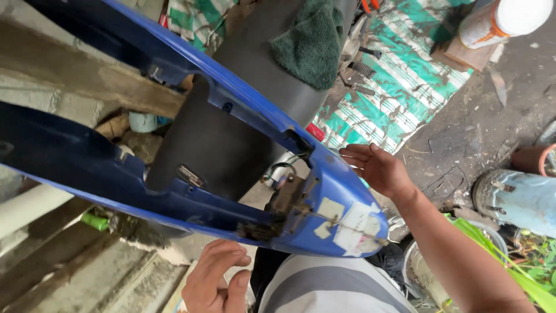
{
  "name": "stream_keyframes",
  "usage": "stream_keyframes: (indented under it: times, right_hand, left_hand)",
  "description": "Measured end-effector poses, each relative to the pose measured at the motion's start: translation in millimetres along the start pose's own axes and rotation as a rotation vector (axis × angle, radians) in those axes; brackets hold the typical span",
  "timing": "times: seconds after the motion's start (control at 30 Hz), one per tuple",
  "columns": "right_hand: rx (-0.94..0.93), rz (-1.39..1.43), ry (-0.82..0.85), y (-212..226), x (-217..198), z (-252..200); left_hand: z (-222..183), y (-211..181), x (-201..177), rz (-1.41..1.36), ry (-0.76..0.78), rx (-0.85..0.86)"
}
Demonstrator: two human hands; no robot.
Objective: Testing and repairing the electrical wiring and light assembly of a motorcycle fairing.
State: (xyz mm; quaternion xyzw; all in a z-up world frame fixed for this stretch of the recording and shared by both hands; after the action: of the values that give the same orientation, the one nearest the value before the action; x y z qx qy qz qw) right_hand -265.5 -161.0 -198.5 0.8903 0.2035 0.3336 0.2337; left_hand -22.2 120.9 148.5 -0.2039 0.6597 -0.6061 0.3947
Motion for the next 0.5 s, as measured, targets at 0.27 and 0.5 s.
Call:
stream_keyframes:
  times: [0.27,0.5]
  right_hand:
    - [-0.075,0.156,-0.009,28,81,-35]
    - [-0.1,-0.189,0.119,57,138,-53]
  left_hand:
    - [9,34,-82,-0.043,-0.021,0.002]
    - [43,54,-90,-0.08,0.144,0.111]
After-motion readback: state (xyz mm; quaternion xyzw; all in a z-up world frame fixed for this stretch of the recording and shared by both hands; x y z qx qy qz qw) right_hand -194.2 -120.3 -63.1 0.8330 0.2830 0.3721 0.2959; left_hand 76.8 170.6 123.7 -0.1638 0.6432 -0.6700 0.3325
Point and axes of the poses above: each hand's wrist, its own z-axis towards the middle knuckle, its own x-axis out of the palm, y = z × x, the point moved 9 cm from there along z, towards the middle knuckle, and after that the axes turned 15 degrees about -z, right-handed, at the moved point
